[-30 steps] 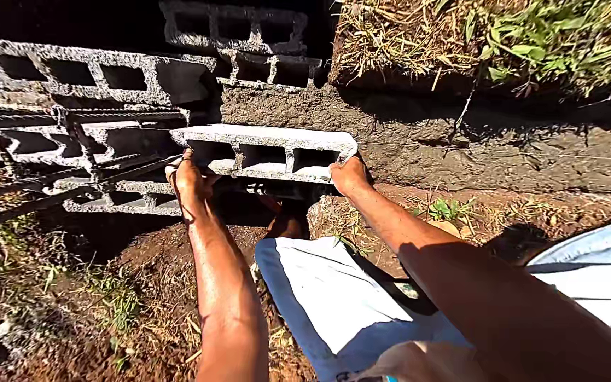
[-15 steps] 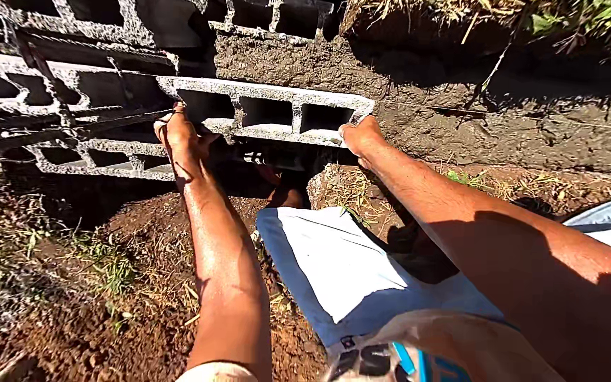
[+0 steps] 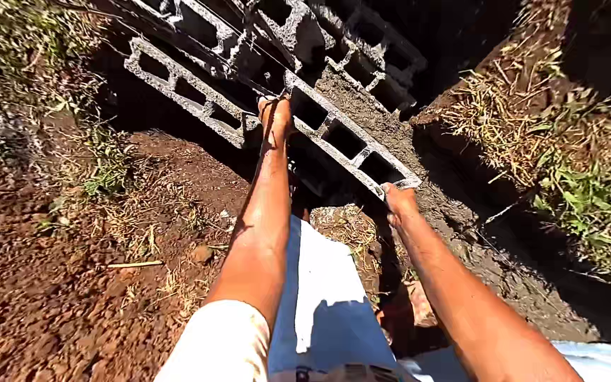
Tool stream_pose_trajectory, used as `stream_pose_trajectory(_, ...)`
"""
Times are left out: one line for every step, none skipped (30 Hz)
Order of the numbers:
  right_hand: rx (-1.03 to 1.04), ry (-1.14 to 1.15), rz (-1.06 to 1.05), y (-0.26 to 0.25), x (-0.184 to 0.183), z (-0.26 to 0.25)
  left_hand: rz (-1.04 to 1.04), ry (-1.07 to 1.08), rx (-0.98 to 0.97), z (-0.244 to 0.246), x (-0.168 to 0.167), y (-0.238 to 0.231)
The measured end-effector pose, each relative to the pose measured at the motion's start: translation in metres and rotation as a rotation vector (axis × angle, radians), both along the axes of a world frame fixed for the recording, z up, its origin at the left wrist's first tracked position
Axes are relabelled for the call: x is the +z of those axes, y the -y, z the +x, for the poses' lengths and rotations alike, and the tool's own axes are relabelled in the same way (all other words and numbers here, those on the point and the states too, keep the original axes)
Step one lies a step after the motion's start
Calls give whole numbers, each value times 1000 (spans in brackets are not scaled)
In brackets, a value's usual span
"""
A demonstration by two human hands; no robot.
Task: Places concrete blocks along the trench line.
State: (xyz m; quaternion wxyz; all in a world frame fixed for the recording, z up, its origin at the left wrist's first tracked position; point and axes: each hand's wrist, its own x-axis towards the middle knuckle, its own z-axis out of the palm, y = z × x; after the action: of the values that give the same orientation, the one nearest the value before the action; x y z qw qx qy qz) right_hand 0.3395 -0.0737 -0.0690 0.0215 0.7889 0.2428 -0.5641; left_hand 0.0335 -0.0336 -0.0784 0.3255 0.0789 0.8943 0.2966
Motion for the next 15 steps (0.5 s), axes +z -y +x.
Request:
stream_pose_trajectory(21, -3, 8, 0, 0, 1, -15, 1, -2, 0, 1, 0)
stream_pose_trajectory(36, -4, 16, 0, 1, 2, -23, 14, 5, 1, 5, 1)
stream_pose_trajectory(42, -6, 35, 0, 1, 1, -22, 23, 14, 2, 10, 1)
stream_pose_trajectory(43, -21, 56, 0, 2, 1, -14, 34, 27, 3, 13, 1)
stream_pose_trajectory(43, -36, 79, 1, 3, 1, -6, 45, 44, 4, 15, 2)
stream_pose_trajectory(48, -42, 96, 1, 3, 1, 1, 53, 55, 5, 17, 2)
stream_pose_trajectory(60, -42, 105, 1, 5, 1, 11, 71, 63, 6, 19, 3)
stream_pose_trajectory(74, -36, 103, 0, 7, 1, 18, 78, 65, 7, 20, 4)
stream_pose_trajectory(87, -37, 103, 0, 9, 1, 28, 81, 65, 8, 21, 5)
stream_pose_trajectory(97, -41, 100, 0, 10, 1, 34, 79, 67, 7, 20, 6)
stream_pose_trajectory(101, -39, 99, 1, 10, 0, 34, 80, 66, 5, 20, 8)
stream_pose_trajectory(98, -39, 99, 0, 9, -2, 32, 81, 66, 4, 19, 8)
stream_pose_trajectory(89, -41, 98, -1, 8, -5, 29, 79, 66, 2, 18, 7)
stream_pose_trajectory(79, -38, 92, -1, 8, -6, 26, 82, 66, 0, 17, 5)
stream_pose_trajectory(71, -28, 91, 0, 9, -3, 12, 94, 60, 2, 17, 5)
